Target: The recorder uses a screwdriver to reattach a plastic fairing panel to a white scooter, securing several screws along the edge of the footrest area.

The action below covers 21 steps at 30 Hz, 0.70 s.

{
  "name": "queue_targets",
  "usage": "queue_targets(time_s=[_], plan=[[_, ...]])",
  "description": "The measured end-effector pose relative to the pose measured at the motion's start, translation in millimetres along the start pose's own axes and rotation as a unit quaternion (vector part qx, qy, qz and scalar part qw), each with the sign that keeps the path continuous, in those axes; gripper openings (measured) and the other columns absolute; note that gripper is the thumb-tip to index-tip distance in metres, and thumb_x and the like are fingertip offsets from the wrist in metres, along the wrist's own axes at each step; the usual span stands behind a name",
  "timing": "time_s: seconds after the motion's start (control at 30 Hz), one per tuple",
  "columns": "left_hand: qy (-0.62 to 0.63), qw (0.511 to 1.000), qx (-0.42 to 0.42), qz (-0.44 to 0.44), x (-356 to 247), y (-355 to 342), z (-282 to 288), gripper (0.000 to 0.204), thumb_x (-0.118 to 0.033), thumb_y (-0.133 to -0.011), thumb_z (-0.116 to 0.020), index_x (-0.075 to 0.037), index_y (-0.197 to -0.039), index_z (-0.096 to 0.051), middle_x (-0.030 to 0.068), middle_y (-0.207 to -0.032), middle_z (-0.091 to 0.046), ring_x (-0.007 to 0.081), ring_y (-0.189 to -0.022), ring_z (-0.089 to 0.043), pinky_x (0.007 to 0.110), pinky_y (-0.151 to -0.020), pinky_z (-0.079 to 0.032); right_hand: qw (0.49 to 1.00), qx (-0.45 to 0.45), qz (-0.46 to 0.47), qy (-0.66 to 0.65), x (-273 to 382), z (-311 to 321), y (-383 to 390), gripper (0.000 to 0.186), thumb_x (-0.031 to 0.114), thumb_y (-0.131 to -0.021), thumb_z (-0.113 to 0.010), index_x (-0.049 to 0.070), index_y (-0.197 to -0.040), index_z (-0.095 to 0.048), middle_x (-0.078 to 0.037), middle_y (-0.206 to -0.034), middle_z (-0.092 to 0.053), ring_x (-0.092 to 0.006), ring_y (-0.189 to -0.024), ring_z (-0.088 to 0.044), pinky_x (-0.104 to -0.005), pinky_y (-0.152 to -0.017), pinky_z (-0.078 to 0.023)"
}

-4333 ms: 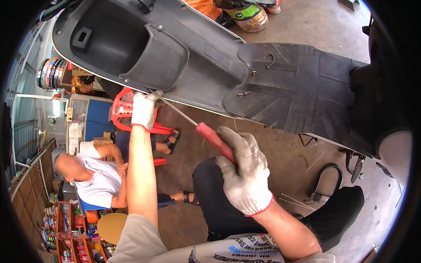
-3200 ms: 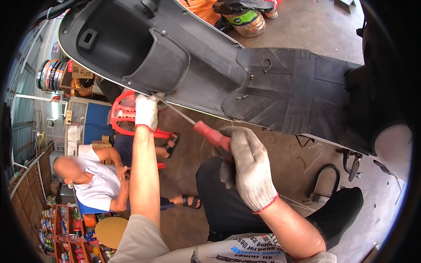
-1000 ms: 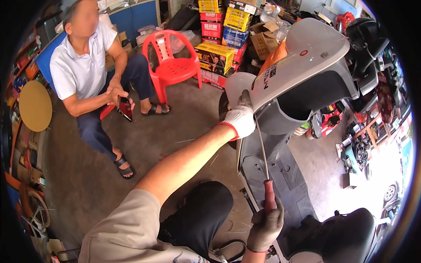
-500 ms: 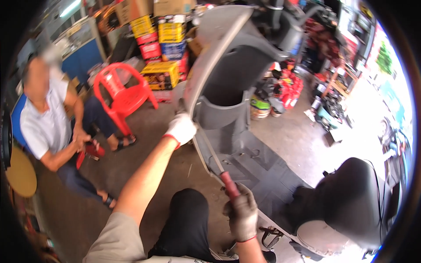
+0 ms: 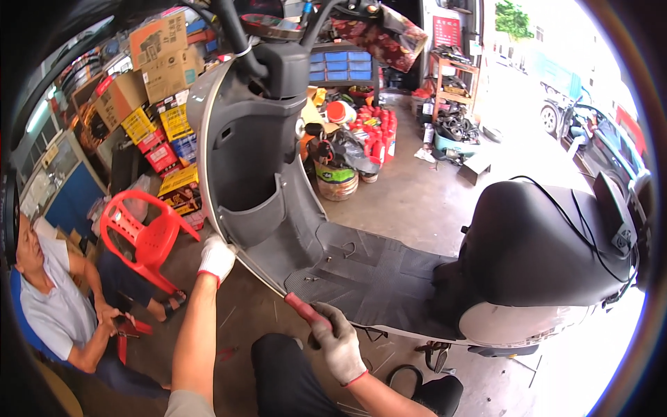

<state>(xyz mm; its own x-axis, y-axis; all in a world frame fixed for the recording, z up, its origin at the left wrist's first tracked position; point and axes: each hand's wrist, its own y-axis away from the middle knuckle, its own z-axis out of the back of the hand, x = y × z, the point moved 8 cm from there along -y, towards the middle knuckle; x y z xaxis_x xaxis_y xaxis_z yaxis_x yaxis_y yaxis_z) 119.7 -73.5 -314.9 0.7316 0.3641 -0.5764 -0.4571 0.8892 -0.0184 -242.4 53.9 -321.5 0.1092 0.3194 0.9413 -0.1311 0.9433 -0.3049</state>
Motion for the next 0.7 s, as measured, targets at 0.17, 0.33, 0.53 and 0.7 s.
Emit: queue_targets(time_s=[0.17, 0.33, 0.53, 0.7], plan=[[-0.035, 0.976, -0.171, -0.127, 11, -3, 5, 0.029, -0.007, -0.082, -0.069, 0.002, -0.110, -0.067, 0.0247, -0.107, -0.070, 0.0397, -0.102, -0.067, 0.044, -0.086, -0.053, 0.969, 0.041, -0.113, -0.218, -8, -6, -2, 0.042, 0.013, -0.093, -0.065, -0.003, -0.130, -0.053, -0.012, -0.107, -0.064, -0.0210, -0.079, -0.066, -0.0344, -0.075, -0.054], [-0.030, 0.978, -0.175, -0.114, 7, -4, 4, 0.041, -0.004, -0.081, -0.070, 0.004, -0.120, -0.061, 0.0235, -0.113, -0.069, 0.0385, -0.106, -0.067, 0.043, -0.090, -0.052, 0.991, 0.050, -0.096, -0.084, -17, -16, 8, 0.043, 0.021, -0.099, -0.058, -0.005, -0.133, -0.051, -0.013, -0.099, -0.066, -0.0169, -0.071, -0.060, -0.0307, -0.066, -0.050], [-0.012, 0.992, -0.091, -0.082, 21, -6, 3, 0.103, -0.010, -0.080, -0.071, 0.008, -0.154, -0.002, 0.0378, -0.134, -0.051, 0.0439, -0.120, -0.058, 0.042, -0.100, -0.050, 0.936, 0.067, -0.173, -0.300, -12, -17, 0, 0.049, 0.036, -0.104, -0.048, -0.004, -0.133, -0.052, -0.010, -0.098, -0.064, -0.0145, -0.065, -0.055, -0.0293, -0.060, -0.045], [-0.035, 0.998, -0.020, -0.041, 2, 0, -5, 0.070, -0.016, -0.081, -0.071, 0.011, -0.139, -0.042, 0.0363, -0.124, -0.058, 0.0453, -0.115, -0.060, 0.045, -0.098, -0.050, 0.992, 0.020, -0.054, -0.111, 13, 0, -9, 0.045, 0.029, -0.102, -0.055, -0.004, -0.132, -0.052, -0.011, -0.102, -0.064, -0.0153, -0.068, -0.058, -0.0292, -0.063, -0.048]])
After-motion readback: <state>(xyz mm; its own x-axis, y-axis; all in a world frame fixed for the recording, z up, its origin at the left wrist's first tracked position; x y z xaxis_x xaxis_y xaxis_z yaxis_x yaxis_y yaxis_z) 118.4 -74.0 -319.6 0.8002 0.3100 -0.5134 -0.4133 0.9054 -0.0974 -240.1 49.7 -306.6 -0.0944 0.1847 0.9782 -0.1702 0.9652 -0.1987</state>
